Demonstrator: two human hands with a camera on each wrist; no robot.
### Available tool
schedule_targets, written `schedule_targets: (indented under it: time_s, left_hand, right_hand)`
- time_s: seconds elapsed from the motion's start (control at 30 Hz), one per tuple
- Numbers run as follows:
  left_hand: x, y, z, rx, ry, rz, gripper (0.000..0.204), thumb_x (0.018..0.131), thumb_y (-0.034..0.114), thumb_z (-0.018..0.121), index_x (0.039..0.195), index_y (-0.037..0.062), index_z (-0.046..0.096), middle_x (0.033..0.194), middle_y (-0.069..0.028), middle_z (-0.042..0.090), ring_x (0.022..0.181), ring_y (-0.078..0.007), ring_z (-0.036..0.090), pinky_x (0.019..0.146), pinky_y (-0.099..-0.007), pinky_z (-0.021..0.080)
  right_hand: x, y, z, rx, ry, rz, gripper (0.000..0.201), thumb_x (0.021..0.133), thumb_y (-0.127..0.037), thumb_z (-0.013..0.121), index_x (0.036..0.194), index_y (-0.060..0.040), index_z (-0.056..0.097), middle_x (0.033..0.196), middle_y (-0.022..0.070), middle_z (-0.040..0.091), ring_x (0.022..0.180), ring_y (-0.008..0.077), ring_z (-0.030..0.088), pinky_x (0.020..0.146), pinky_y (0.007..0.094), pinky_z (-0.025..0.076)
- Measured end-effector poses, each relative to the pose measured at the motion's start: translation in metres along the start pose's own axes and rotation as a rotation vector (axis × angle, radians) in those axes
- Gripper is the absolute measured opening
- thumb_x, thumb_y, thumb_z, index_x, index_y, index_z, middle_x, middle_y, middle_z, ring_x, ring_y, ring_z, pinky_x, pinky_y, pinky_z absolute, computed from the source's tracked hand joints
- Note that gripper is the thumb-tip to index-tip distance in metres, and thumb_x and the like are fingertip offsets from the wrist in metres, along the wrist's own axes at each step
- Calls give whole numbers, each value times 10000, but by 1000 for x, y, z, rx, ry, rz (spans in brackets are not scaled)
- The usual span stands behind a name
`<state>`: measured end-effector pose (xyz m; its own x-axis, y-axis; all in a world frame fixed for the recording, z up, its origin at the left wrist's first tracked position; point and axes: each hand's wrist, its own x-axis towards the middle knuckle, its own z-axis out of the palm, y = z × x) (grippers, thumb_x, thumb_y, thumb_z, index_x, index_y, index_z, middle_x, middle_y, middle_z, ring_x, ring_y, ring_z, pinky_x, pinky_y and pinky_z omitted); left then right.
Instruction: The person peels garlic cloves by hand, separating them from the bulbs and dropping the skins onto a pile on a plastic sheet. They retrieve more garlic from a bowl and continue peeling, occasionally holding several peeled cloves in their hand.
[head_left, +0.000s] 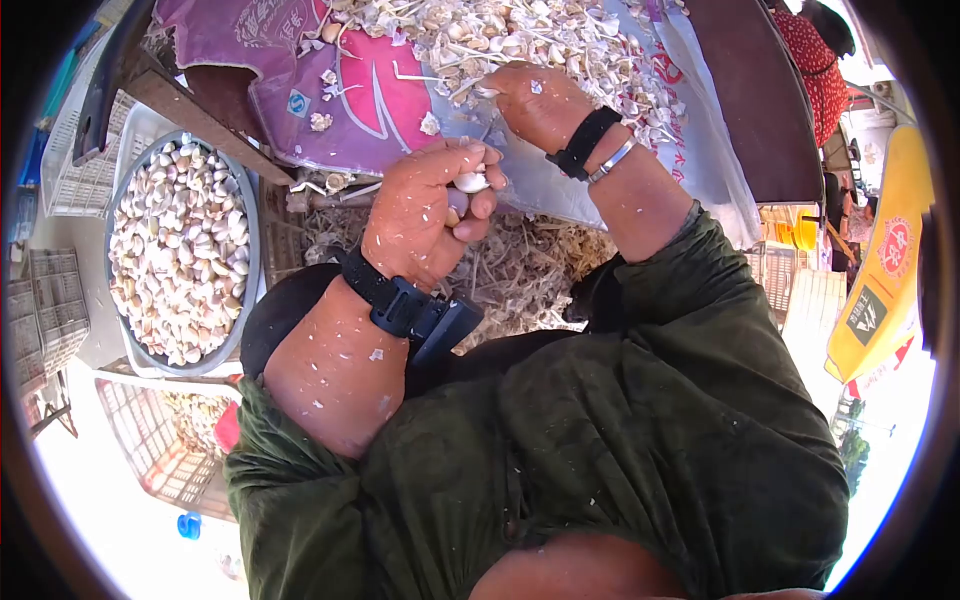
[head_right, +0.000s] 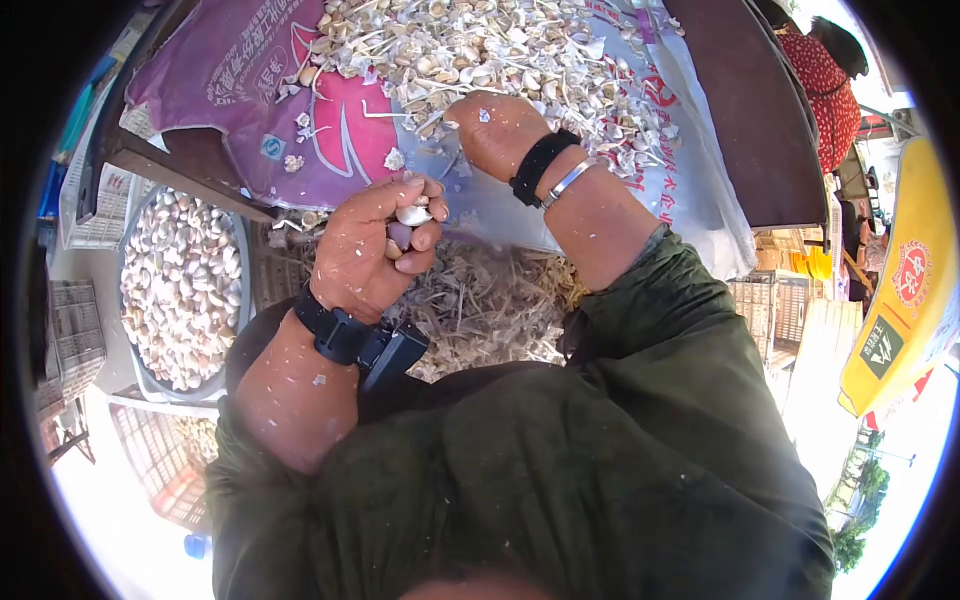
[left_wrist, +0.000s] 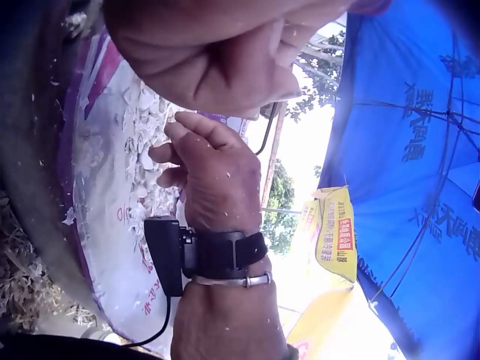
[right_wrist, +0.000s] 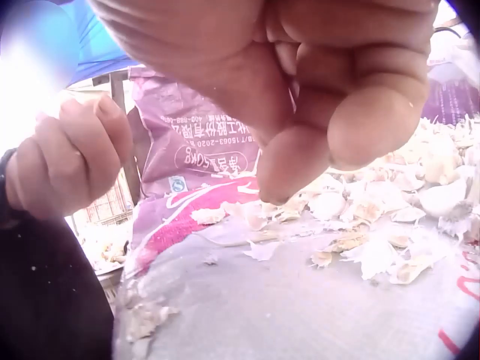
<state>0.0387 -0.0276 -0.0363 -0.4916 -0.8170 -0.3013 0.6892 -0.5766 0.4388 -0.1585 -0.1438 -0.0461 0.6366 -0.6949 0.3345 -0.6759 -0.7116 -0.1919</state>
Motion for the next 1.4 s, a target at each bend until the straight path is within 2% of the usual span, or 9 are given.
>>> schedule_targets:
  time_s: [0.1,0.23,0.33,0.4,0.5,0.73,1.13,1.27,1.4]
  left_hand:
    - [0,2,2,15,32,-2,154,909,160,578,962,16,583,838,-78,602,630,-119,539,467,-215,383]
    - [1,2,-1,44,54,8,154,913,170,571,959,23,584,829,-66,601,633,-111,530,466,-214,377]
    - [1,2,2,47,114,31,162,864,190,604,904,34,595,773,-67,603,590,-123,521,452,-239,354]
    - [1,-1,2,69,117,44,166,869,197,599,906,35,592,768,-68,602,591,-123,520,452,-241,354]
    - [2,-4,4,120,127,46,197,902,226,574,939,32,580,789,-66,599,604,-115,522,450,-227,355]
    - [-1,-11,13,280,17,-21,283,953,311,544,968,32,586,766,-64,599,569,-87,509,405,-194,329]
    - [-20,-22,8,136,-76,108,307,985,320,476,978,30,578,752,-66,611,554,-108,521,435,-208,359]
    - [-36,-27,24,-68,121,117,291,983,313,461,973,50,586,780,-47,616,642,-122,576,484,-235,398]
    - [-62,-4,3,-190,151,209,192,926,209,550,945,24,600,841,-63,621,673,-165,576,486,-265,408]
  right_hand:
    - [18,-4,8,-329,-285,87,152,809,-80,567,927,-80,663,923,151,676,842,352,658,711,429,539]
    - [19,5,6,-290,-263,75,172,801,-82,577,947,-84,669,882,155,676,823,364,651,704,439,541]
    - [9,8,-11,874,-192,720,211,886,-116,604,1055,-5,667,777,106,670,685,220,667,599,346,544]
    - [-4,1,-18,1169,-146,771,251,916,-115,606,1112,39,638,791,81,658,673,148,650,598,306,549]
    - [-21,-19,-34,1504,-189,699,287,898,-127,655,1123,46,616,858,92,672,676,174,663,628,313,561]
    - [-39,-71,-70,1218,-328,658,249,915,-87,599,1139,19,611,863,66,681,695,134,664,645,271,540]
    - [-53,-129,-77,1207,-63,636,123,894,-63,611,976,26,631,820,87,678,679,132,651,624,271,540]
    - [-54,-140,-68,798,-153,272,133,894,7,587,1001,27,663,972,119,678,789,150,668,679,277,552]
    - [-52,-147,-68,787,188,-193,163,870,70,594,1006,18,668,991,123,669,845,181,687,707,277,550]
